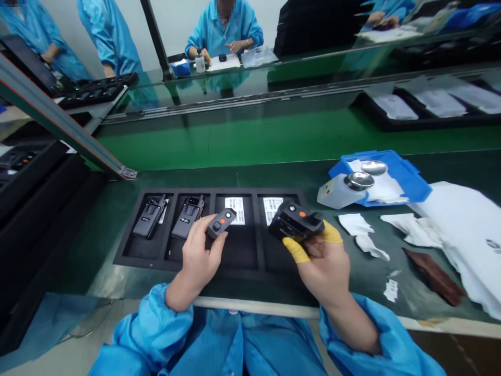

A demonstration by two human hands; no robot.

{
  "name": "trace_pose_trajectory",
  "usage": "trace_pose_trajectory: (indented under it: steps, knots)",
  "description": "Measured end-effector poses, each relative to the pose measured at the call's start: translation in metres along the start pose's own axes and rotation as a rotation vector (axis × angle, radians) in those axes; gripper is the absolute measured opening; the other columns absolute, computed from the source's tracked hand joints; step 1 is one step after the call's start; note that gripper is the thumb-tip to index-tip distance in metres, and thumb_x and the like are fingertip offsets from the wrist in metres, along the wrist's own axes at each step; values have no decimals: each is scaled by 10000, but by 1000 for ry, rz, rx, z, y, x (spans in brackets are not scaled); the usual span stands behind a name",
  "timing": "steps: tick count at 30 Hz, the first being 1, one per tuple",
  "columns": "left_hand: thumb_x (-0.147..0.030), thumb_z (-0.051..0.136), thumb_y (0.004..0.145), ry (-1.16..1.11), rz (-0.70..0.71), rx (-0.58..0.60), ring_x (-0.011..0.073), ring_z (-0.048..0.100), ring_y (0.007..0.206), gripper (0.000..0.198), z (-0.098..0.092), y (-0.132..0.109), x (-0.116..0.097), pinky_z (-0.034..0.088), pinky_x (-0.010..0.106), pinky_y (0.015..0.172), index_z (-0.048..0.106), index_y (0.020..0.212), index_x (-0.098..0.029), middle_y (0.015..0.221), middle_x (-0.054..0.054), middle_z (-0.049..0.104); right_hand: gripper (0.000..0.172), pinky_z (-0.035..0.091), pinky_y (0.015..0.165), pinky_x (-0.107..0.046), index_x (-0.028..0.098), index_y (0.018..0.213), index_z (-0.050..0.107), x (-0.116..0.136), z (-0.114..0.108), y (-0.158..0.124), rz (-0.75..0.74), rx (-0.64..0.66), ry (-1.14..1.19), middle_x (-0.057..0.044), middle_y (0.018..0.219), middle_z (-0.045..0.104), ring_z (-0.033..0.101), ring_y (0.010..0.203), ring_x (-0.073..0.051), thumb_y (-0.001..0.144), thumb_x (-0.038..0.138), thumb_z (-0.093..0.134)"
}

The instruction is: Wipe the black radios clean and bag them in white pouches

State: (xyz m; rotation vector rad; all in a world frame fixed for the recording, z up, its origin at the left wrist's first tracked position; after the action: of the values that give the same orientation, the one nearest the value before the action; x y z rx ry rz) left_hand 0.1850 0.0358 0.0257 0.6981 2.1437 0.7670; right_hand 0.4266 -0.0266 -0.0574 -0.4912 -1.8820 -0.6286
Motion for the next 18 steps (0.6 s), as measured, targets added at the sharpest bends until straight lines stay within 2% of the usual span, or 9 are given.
trace_pose_trajectory:
  steps: [4,8,12,15,18]
  knots:
    - [-134,585,843,-130,71,-22,196,651,1011,290,2,-15,-5,558,371,866,531,1123,-188,1046,92,673,510,574,815,-448,208,1131,523,-14,10,-14,34,49,19,-112,991,718,708,878,-270,715,472,656]
    - [-61,589,813,-203,104,-23,195,638,1057,368,1,-21,-8,553,393,896,512,1150,-188,1084,93,657,460,567,834,-452,218,1121,551,-9,9,-16,-21,48,-91,-99,1008,718,701,906,-275,729,443,633]
    - [-61,593,809,-187,90,-24,189,629,1063,375,1,-23,-6,539,370,903,518,1154,-185,1098,98,650,447,561,852,-450,217,1141,556,-7,11,-17,-66,69,-104,-93,1029,716,694,935,-271,746,418,620]
    - [-163,612,826,-173,-52,2,207,621,1062,292,8,-24,12,520,382,911,554,1111,-192,1104,98,647,515,521,918,-486,209,1195,545,-13,12,-16,-40,51,-71,-108,1103,691,667,1007,-285,745,443,636]
    - [-319,554,876,-294,-414,-26,192,653,924,238,14,-28,52,536,355,829,574,1081,-199,997,69,667,636,450,1020,-470,243,1337,450,-13,14,-11,-12,59,78,-100,1305,581,585,1160,-260,762,443,636]
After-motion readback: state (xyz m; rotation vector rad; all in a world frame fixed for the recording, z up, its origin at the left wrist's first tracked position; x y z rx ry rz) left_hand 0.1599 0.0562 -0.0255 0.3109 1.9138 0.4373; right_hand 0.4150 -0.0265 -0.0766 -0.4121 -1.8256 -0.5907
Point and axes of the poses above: each hand's wrist, its own y-axis towards the middle knuckle, its own z-axis out of the palm, x = y × z, the point moved 10 cm from there along y, towards the middle knuckle
